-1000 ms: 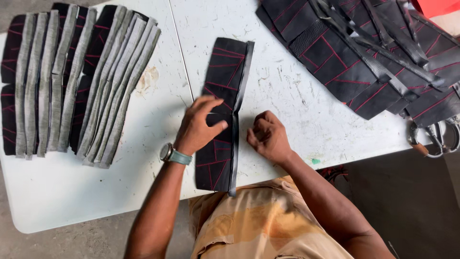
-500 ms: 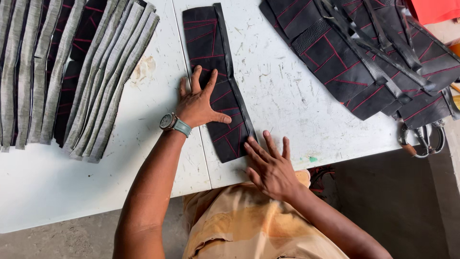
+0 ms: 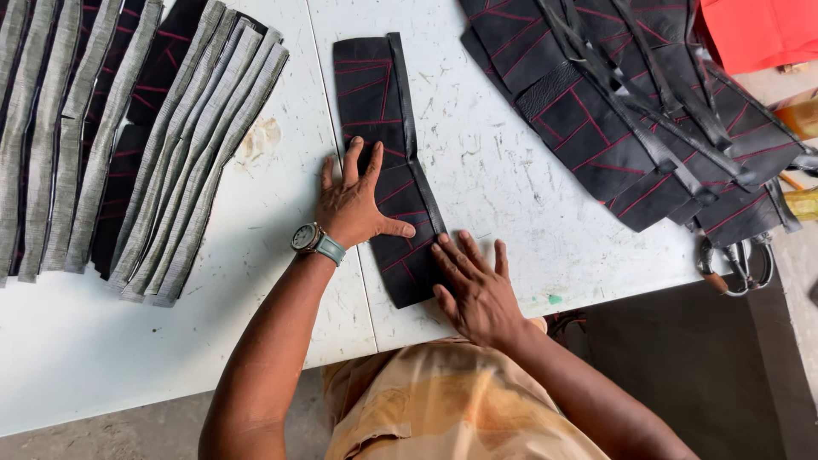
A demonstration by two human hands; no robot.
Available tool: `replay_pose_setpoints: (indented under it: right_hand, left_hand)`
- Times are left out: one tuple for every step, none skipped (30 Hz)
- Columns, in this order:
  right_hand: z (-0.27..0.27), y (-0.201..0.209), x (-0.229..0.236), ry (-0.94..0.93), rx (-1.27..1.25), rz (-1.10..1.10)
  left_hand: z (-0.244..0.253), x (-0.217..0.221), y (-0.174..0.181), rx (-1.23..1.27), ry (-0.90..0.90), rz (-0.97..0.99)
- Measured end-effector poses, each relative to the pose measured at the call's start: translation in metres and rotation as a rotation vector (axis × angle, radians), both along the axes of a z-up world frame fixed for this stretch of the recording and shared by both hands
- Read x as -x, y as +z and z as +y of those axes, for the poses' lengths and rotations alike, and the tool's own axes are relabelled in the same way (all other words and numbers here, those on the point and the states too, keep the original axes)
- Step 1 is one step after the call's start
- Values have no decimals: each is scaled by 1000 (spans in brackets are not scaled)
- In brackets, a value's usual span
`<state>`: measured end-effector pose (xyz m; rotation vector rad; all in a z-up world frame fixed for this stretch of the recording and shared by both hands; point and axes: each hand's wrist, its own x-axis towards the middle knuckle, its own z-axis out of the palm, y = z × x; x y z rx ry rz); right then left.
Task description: The person folds black fabric pieces with red geometric stitching on a white table. They align edges, fold the fabric in half, and smooth the folds with both hands, repeating the process for multiple pieces.
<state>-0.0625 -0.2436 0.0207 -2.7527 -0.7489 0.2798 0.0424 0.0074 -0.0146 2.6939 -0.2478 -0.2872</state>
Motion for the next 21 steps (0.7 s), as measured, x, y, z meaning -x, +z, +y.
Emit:
replay_pose_setpoints:
  right_hand:
    - [-2,-4,9,-12,-7,3]
    - [-1,-9,12,-25,-15,6]
    - [5,-14,5,-12,-51,-28]
    - [15,-19,-9,2,-88,-62]
    - [27,-22,-26,16,-125,-99]
    - [40,-23,-42,-20,-99,-98]
    - [54,-23,-60,-56,-72,-98]
    - [65,-22,-79,-92,-46,-98]
    - [72,-20,-94,-112,-42,-96]
    - [79,-18,-110,-133,-38,-95]
    - [84,-19,-122,-153,-33,-82]
    - [87,-21,-132,-157,-23,-84]
    - [89,-22,-140,-162,-11,-84]
    - [91,-24,-149,-167,1,-85]
    - [94,-25,-159,-149,16,-108]
    - [97,-25,-171,-130,32,-131]
    - [100,-26,-181,-113,50,-147]
    - [104,-27,-193,-119,38,-126]
    - [111,-26,-207,-119,25,-106]
    - [118,-24,-222,-119,13,-87]
    - [125,-22,-238,-131,8,-66]
  left_hand:
    - [1,3,-4,14,-3,-15]
    - [1,7,-8,24,2,-44]
    - [2,8,-11,32,6,-82]
    - [3,9,-13,40,11,-120]
    - [3,10,-13,43,9,-154]
    - [2,12,-14,46,7,-188]
    - [3,15,-13,50,7,-223]
    - [3,16,-12,51,11,-220]
    - [2,17,-10,54,15,-215]
    - [1,15,-8,57,19,-209]
    - [2,15,-7,62,16,-161]
    - [2,15,-6,68,13,-112]
    - [2,14,-4,75,8,-62]
    - [2,13,-2,84,8,-65]
    - [2,12,1,90,6,-75]
    - [3,11,3,96,4,-84]
    - [3,12,4,73,-3,-77]
    - [3,13,4,49,-9,-69]
    - [3,12,4,26,-11,-62]
    - [3,11,3,28,-17,-57]
    - [5,11,1,26,-21,-50]
